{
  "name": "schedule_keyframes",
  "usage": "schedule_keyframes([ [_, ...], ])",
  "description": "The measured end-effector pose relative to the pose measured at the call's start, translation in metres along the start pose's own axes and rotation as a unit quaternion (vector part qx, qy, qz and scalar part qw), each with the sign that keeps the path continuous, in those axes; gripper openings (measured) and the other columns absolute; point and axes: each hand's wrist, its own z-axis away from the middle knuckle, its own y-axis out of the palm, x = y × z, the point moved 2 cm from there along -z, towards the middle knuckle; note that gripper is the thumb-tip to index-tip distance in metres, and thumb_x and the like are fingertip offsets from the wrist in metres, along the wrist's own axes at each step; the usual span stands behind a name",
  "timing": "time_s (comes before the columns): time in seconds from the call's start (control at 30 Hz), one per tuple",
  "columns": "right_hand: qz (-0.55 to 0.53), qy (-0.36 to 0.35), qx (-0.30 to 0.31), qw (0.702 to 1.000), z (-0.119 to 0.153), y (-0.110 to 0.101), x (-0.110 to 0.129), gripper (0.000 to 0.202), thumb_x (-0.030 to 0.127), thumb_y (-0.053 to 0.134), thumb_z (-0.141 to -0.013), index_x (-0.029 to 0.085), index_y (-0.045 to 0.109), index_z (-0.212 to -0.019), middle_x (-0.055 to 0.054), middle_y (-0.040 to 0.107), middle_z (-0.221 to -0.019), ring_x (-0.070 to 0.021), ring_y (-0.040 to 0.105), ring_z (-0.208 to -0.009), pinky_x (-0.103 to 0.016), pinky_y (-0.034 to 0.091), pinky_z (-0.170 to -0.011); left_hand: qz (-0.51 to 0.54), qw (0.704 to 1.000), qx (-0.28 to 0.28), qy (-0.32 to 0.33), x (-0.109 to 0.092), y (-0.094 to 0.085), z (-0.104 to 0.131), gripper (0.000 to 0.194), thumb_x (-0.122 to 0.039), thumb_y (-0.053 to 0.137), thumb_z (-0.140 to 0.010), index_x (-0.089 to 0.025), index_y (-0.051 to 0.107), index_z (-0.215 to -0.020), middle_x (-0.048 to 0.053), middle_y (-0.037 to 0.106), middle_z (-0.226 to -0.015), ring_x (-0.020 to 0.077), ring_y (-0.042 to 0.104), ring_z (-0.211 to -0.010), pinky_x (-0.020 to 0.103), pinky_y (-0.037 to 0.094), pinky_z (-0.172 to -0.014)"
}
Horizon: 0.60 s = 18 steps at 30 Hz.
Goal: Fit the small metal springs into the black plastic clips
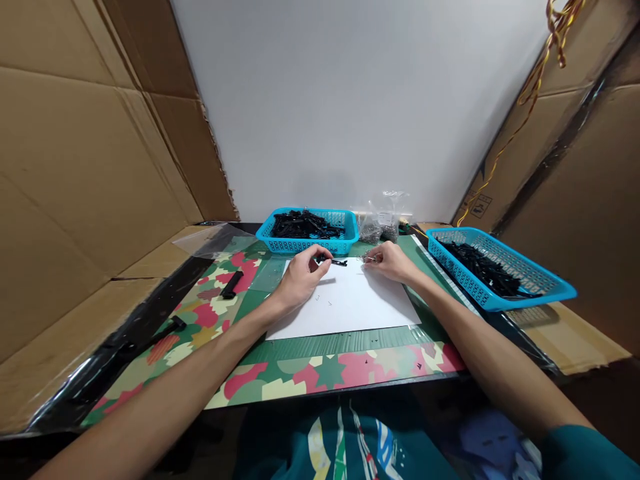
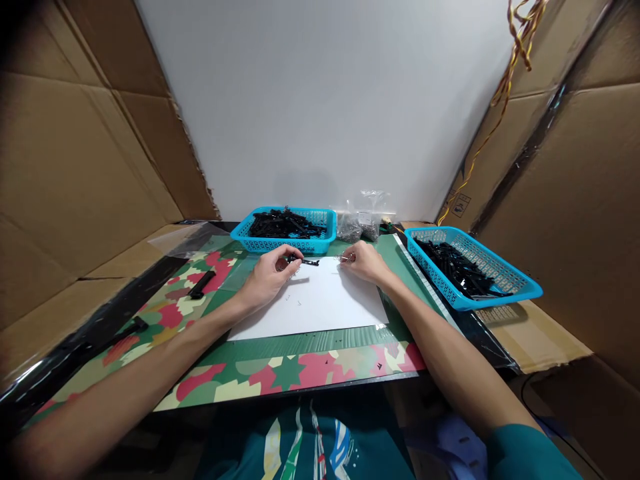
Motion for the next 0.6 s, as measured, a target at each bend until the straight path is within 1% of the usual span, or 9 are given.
schedule_keyframes([
  [0.1, -0.028, -0.002, 0.019, 0.999, -0.001, 0.005, -0.002, 0.016, 0.024, 0.071, -0.078, 0.013, 0.081, -0.082, -0.004, 0.068, -0.071, -0.0155, 0.053, -0.067, -0.027, 0.034, -0.061, -0.006, 1.0, 0.001, -0.001, 0.001, 0.001, 0.0, 0.024, -0.041, 0.06, -0.09, -0.02, 0.067, -0.099, 0.0, 0.065, -0.083, 0.0162, 0.054, -0.068, 0.031, 0.042, -0.064],
  [0.17, -0.048, -0.003, 0.048, 0.998, -0.002, 0.004, -0.004, 0.017, 0.025, 0.07, -0.077, 0.012, 0.081, -0.08, -0.003, 0.066, -0.069, -0.0152, 0.051, -0.066, -0.027, 0.034, -0.06, -0.006, 1.0, 0.0, -0.002, 0.001, 0.001, 0.0, 0.023, -0.04, 0.06, -0.09, -0.02, 0.067, -0.099, 0.0, 0.065, -0.083, 0.0163, 0.054, -0.068, 0.031, 0.041, -0.064],
  [0.27, -0.069, -0.014, 0.098, 0.993, -0.003, -0.001, -0.006, 0.019, 0.025, 0.07, -0.075, 0.012, 0.082, -0.08, -0.003, 0.065, -0.068, -0.0144, 0.048, -0.064, -0.028, 0.032, -0.06, -0.004, 1.0, 0.003, -0.006, -0.002, 0.0, 0.0, 0.023, -0.04, 0.06, -0.09, -0.02, 0.067, -0.098, 0.001, 0.065, -0.085, 0.0167, 0.055, -0.069, 0.032, 0.042, -0.065],
  [0.37, -0.1, -0.023, 0.131, 0.986, -0.003, -0.009, -0.006, 0.021, 0.027, 0.07, -0.075, 0.012, 0.082, -0.083, -0.002, 0.063, -0.068, -0.013, 0.044, -0.063, -0.028, 0.029, -0.059, 0.0, 1.0, 0.007, -0.006, -0.007, -0.001, 0.001, 0.024, -0.041, 0.06, -0.09, -0.02, 0.068, -0.099, 0.003, 0.069, -0.093, 0.0172, 0.058, -0.073, 0.032, 0.044, -0.069],
  [0.43, -0.133, -0.015, 0.135, 0.982, -0.002, -0.014, -0.005, 0.022, 0.03, 0.07, -0.076, 0.013, 0.081, -0.084, 0.0, 0.058, -0.065, -0.0117, 0.04, -0.061, -0.028, 0.026, -0.058, -0.001, 1.0, 0.01, -0.006, -0.009, -0.001, 0.002, 0.024, -0.041, 0.06, -0.091, -0.02, 0.068, -0.099, 0.003, 0.07, -0.095, 0.0174, 0.059, -0.074, 0.032, 0.045, -0.07],
  [0.5, -0.152, -0.002, 0.122, 0.981, -0.002, -0.018, -0.004, 0.021, 0.03, 0.069, -0.077, 0.013, 0.079, -0.083, 0.001, 0.054, -0.063, -0.0107, 0.035, -0.059, -0.029, 0.023, -0.057, -0.004, 1.0, 0.014, -0.006, -0.011, -0.001, 0.002, 0.023, -0.04, 0.06, -0.092, -0.02, 0.068, -0.099, 0.002, 0.069, -0.09, 0.0175, 0.058, -0.073, 0.031, 0.044, -0.068],
  [0.6, -0.141, 0.006, 0.099, 0.985, -0.002, -0.019, -0.003, 0.02, 0.03, 0.07, -0.077, 0.012, 0.078, -0.079, 0.002, 0.05, -0.06, -0.0102, 0.033, -0.058, -0.029, 0.022, -0.056, -0.008, 1.0, 0.017, -0.002, -0.012, -0.001, 0.002, 0.022, -0.04, 0.06, -0.092, -0.02, 0.069, -0.1, 0.001, 0.068, -0.088, 0.0173, 0.058, -0.072, 0.031, 0.043, -0.066],
])
